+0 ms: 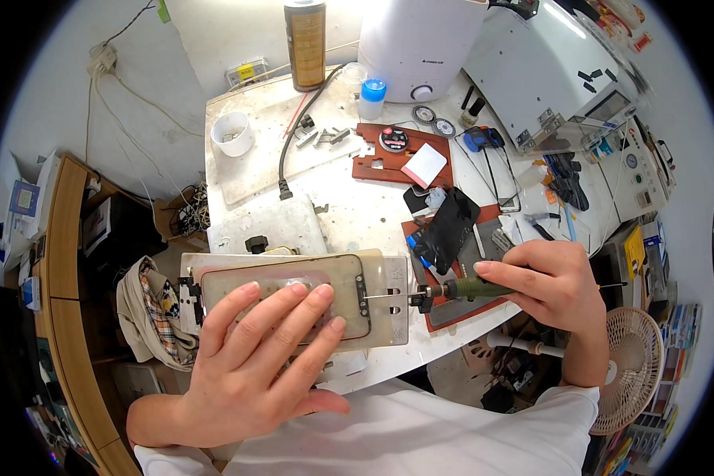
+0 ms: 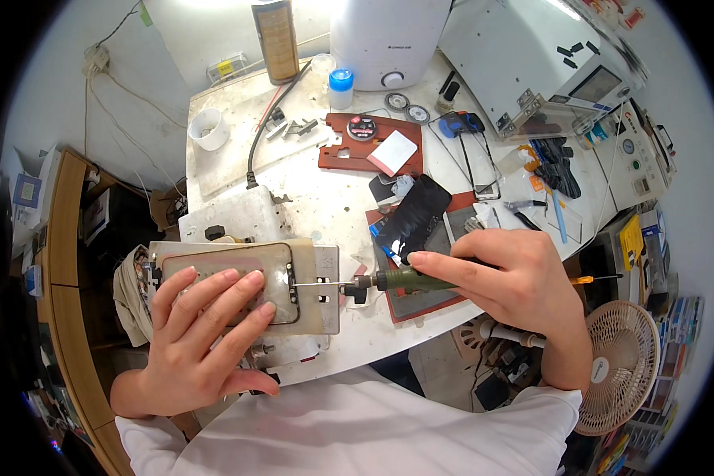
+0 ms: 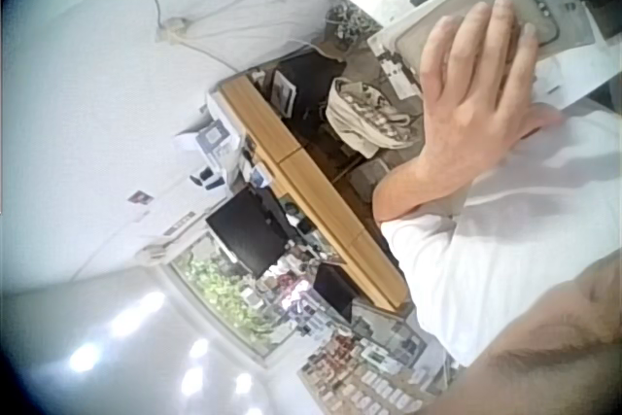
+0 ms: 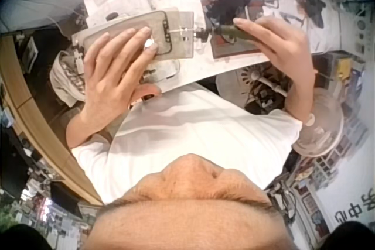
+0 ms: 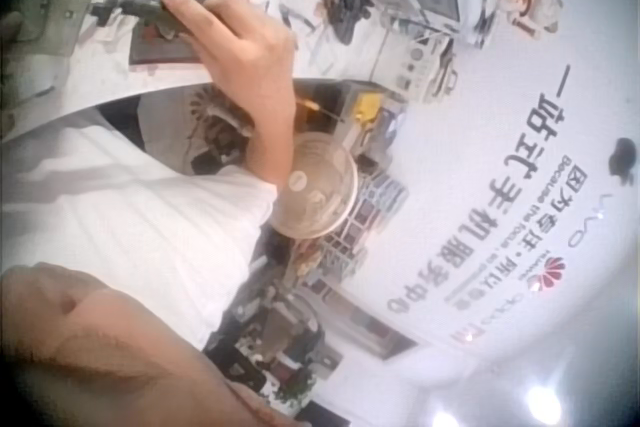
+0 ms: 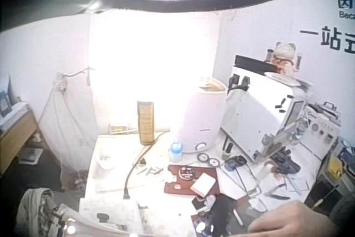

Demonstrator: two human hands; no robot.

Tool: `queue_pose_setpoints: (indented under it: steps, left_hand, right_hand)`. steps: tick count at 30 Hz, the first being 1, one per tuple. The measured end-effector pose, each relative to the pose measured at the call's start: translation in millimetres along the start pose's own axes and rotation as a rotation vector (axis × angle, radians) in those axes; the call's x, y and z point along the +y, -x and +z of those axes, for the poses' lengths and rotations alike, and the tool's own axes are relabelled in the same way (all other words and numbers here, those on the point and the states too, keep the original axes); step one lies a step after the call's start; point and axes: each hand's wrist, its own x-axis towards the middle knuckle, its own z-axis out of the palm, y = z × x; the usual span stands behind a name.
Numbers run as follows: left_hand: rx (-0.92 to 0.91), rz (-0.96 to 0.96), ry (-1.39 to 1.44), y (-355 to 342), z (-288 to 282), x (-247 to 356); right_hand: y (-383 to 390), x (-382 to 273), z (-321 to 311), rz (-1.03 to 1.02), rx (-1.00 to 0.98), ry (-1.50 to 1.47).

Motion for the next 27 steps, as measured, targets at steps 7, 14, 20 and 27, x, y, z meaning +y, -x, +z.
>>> queue_pose_setpoints:
  steps: [7, 14, 20, 27]
  left_hand:
    - [-0.045, 0.035, 0.004, 2.0, -1.0, -2.7]
    - [-0.05, 0.031, 0.01, 2.7, -0.7, -2.7]
    - [-0.045, 0.04, 0.0, 2.3, -0.5, -3.4]
    - [-0.037, 0.044, -0.001, 2.2, 0.7, -3.9]
  right_hand:
    - [0.6, 0.3, 4.1, -0.015, 0.06, -0.009]
    - [3.6, 0.7, 2.1, -0.013, 0.017, 0.007]
    - [4.1, -0.6, 0.7, -0.03, 0.016, 0.004]
    - [3.9, -2.0, 0.6, -0.025, 0.026, -0.003]
